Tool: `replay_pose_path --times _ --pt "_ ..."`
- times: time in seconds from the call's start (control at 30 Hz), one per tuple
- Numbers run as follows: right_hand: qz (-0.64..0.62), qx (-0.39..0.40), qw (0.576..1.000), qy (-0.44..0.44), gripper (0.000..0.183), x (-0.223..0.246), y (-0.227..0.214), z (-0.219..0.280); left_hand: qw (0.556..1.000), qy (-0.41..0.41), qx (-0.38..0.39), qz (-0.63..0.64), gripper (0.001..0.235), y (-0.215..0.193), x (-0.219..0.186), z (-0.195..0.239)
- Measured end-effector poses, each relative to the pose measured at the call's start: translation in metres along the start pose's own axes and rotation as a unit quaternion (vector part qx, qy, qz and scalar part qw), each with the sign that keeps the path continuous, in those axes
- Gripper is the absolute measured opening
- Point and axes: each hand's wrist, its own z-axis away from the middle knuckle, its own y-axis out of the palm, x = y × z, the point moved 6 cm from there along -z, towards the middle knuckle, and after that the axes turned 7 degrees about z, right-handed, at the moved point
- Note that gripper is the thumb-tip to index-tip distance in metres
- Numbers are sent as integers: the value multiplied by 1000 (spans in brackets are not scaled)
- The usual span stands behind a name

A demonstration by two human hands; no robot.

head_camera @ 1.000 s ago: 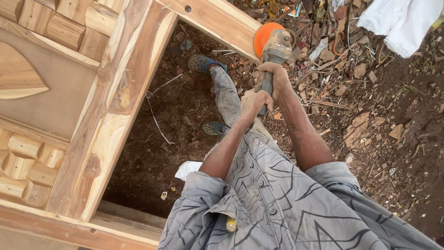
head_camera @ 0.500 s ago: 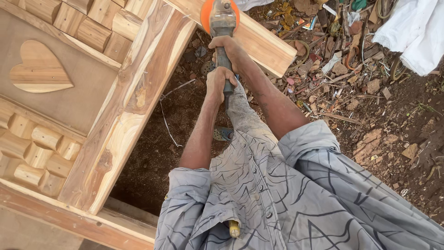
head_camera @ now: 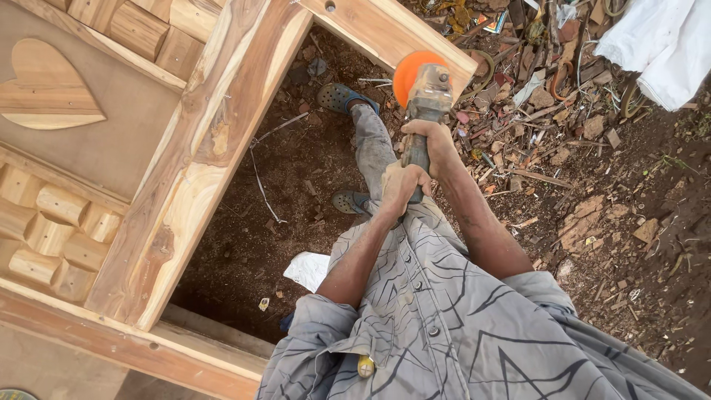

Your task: The person uses an angle grinder with an orange sanding disc to smooth the surface of a wooden panel featuring a heart and woven patterns. The person moves the tool along the frame and across the panel, generating sawdust.

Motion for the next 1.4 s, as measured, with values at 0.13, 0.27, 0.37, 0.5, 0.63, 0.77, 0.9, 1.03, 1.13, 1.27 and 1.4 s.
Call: replay_pose_path --times 0.13,0.27,0.37,0.5,0.63,0.77,0.9,1.03,1.13,1.27,1.4 --pt "-89 -38 995 25 24 -11 -43 11 995 -4 87 -58 32 30 -5 11" --pt "-60 -32 998 14 23 5 -22 -5 997 35 59 -45 35 14 -24 -3" --pt "-33 37 999 3 25 32 44 -41 998 -7 22 63 27 -29 -38 -36" --pt "28 116 991 -52 29 81 140 -94 979 39 15 201 13 -93 -89 -95" --pt "43 141 987 -68 30 103 180 -114 949 35 49 308 8 -114 -110 -121" --pt "27 111 991 -63 28 90 141 -102 971 20 26 235 8 -90 -93 -105" --pt "-31 36 999 -13 28 58 40 -65 995 27 56 77 15 -16 -70 -65" --pt "-84 -54 995 20 31 30 -47 -14 991 -8 106 -77 36 42 -50 -16" --pt "-108 -38 993 31 31 11 -56 -1 987 0 108 -117 41 40 -43 1" --pt "-81 -15 996 21 30 13 -30 -25 992 -25 102 -63 42 16 -43 -11" --pt "-26 48 998 21 30 54 53 -75 999 -2 44 31 34 -38 -83 -52"
